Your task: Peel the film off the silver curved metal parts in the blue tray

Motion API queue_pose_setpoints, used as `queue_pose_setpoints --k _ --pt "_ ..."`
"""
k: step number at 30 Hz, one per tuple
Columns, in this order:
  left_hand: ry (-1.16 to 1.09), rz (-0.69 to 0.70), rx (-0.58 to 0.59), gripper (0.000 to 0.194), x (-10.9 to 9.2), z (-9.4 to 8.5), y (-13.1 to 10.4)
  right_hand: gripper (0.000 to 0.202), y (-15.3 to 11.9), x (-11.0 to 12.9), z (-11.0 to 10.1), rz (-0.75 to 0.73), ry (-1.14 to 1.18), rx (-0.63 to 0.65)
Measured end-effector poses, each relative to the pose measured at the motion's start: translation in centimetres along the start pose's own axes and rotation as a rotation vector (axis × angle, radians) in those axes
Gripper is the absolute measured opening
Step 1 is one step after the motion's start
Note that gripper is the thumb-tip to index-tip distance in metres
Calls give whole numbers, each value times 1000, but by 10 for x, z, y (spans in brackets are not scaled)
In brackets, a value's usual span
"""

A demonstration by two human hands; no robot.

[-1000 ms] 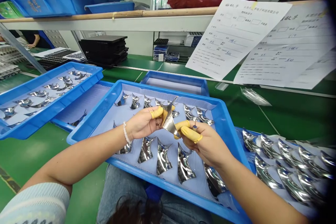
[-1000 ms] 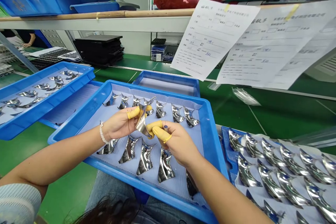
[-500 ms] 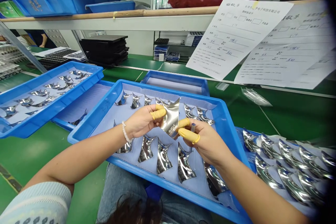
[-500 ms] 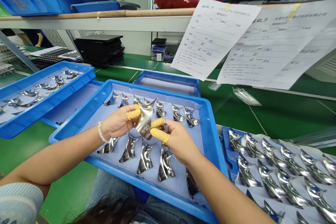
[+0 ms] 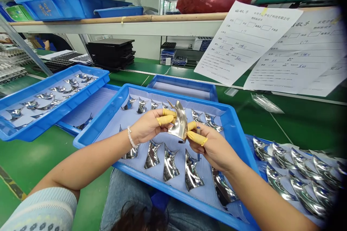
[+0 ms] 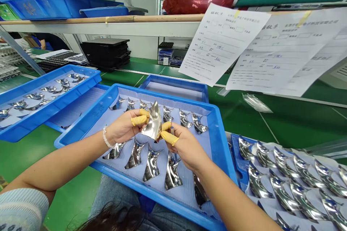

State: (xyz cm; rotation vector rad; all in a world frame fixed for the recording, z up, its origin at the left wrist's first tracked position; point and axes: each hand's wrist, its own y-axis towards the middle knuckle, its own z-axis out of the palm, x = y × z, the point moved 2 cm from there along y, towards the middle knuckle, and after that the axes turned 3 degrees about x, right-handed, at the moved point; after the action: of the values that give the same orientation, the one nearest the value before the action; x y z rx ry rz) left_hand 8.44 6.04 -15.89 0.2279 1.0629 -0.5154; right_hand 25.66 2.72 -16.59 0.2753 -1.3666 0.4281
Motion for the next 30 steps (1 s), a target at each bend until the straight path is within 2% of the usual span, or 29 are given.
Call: queue_pose_setpoints --k 6,9,12,14,17,21,24,26,30 --pt "91 16 30 24 1 -1 3 27 2 -4 0 -13 -75 28" --pt "188 80 37 20 -6 -4 8 25 6 -10 -5 -47 -149 -40" --pt "474 190 -37 14 -26 -17 4 33 9 -16 -13 -61 -226 -151" --pt "885 197 -169 14 -43 -33 -9 37 11 -19 -17 -64 -261 -176" --pt "1446 7 -384 18 -67 -64 -39 38 11 -21 -21 -67 -322 -170" --pt "1682 -285 -533 15 -76 -106 -76 42 11 -20 -20 -77 -426 -163" --pt "1803 -490 -546 8 -65 -126 -87 41 12 -18 -15 -88 -490 -149" --pt "1856 -583 -516 16 -53 -133 -89 40 12 -16 -12 -83 -511 -143" --pt "1915 -615 -447 30 -35 -140 -89 37 12 -15 -9 -78 -517 -151"
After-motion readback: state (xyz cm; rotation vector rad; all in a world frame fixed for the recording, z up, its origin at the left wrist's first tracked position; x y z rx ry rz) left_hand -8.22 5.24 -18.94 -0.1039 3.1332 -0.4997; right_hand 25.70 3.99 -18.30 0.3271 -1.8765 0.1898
